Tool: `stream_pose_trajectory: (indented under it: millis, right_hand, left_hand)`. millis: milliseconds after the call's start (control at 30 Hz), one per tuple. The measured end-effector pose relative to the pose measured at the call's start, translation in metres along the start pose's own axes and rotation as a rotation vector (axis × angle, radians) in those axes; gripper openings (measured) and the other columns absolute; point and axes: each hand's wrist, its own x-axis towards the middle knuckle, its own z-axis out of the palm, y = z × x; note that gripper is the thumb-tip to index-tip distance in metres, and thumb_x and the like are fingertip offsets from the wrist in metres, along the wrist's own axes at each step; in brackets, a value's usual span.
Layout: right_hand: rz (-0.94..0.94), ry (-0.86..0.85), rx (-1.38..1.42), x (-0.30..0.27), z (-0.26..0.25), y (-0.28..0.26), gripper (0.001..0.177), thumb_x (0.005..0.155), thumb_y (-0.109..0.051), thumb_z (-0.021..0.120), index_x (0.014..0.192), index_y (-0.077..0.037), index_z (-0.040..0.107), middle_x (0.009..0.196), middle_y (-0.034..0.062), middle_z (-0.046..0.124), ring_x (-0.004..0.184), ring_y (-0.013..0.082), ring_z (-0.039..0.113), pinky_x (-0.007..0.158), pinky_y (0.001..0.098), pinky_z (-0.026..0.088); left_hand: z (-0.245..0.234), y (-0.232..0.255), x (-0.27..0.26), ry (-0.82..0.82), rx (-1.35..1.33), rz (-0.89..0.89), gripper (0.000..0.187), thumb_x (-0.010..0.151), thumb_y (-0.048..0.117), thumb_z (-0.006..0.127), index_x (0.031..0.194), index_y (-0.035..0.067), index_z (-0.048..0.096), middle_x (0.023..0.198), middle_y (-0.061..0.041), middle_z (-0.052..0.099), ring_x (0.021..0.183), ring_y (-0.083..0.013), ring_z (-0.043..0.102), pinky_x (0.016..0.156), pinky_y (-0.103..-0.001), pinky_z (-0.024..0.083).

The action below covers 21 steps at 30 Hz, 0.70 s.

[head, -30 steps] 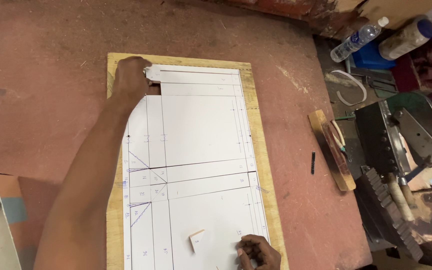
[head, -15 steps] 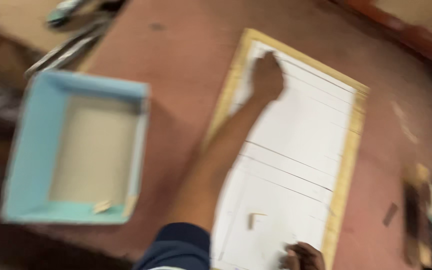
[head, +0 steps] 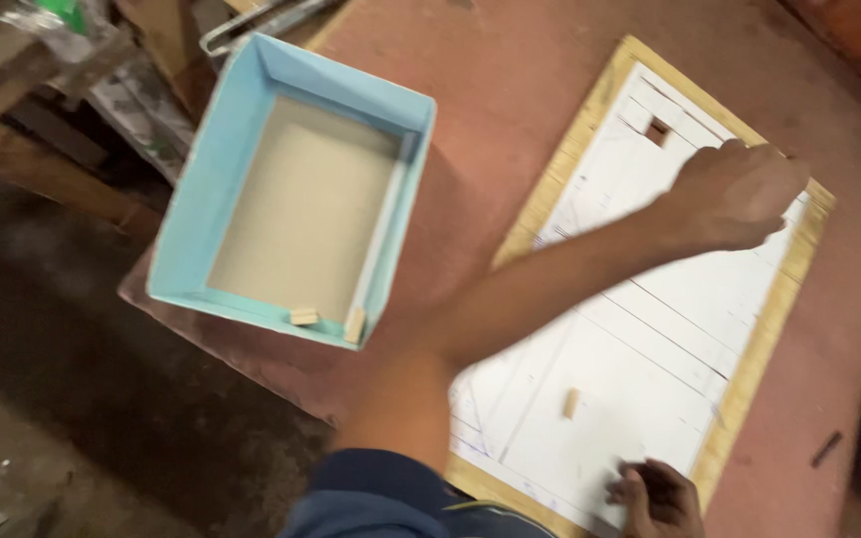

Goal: The person repeatedly picks small triangular wooden pieces from a box and places them onto a paper template on a workbench. The person moves the pieces around the template, sometimes adjusting their positions, and occasionally returns them to the box.

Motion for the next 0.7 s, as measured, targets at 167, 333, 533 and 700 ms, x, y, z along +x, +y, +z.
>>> stream_pose_trajectory:
  millis: [167,333,533,700]
  right_hand:
    - [-0.048,-0.050,0.169,-0.005,0.008,-0.052,0.024,0.092,0.003,0.068,0.115,0.006,0.061,0.093,0.0186,0.073,0.072,0.0192,0.072,0.061,0.0312,0.061]
    - [0.019,-0.072,0.201,-0.006,0.009,-0.069,0.024,0.091,0.001,0.070,0.114,0.004,0.063,0.092,0.0156,0.074,0.071,0.0164,0.069,0.057,0.0298,0.060]
    - [-0.052,-0.276,-0.051,0.020,0.018,-0.121,0.033,0.090,-0.007,0.073,0.120,0.002,0.063,0.103,0.0121,0.075,0.070,0.0131,0.072,0.058,0.0271,0.061]
    - [-0.149,-0.491,-0.394,0.032,0.047,-0.168,0.072,0.079,-0.018,0.088,0.138,0.000,0.052,0.126,0.0175,0.058,0.075,0.0172,0.064,0.060,0.0312,0.058]
  left_hand:
    - [-0.106,0.000,-0.127,-0.112,0.090,0.198,0.046,0.081,0.029,0.077,0.117,0.002,0.065,0.095,-0.018,0.067,0.094,-0.0393,0.061,0.087,-0.055,0.044]
    - [-0.234,-0.011,-0.291,-0.202,0.572,-0.461,0.049,0.087,0.037,0.070,0.125,0.006,0.067,0.109,-0.019,0.073,0.105,-0.0404,0.065,0.093,-0.053,0.050]
    - [-0.230,-0.046,-0.322,-0.696,0.627,-1.011,0.061,0.084,0.053,0.072,0.136,0.023,0.064,0.118,-0.009,0.075,0.109,-0.0290,0.076,0.095,-0.043,0.061]
    - [-0.210,-0.082,-0.336,-0.639,0.560,-0.867,0.055,0.082,0.039,0.074,0.136,0.024,0.069,0.119,-0.014,0.072,0.103,-0.0343,0.074,0.091,-0.044,0.060]
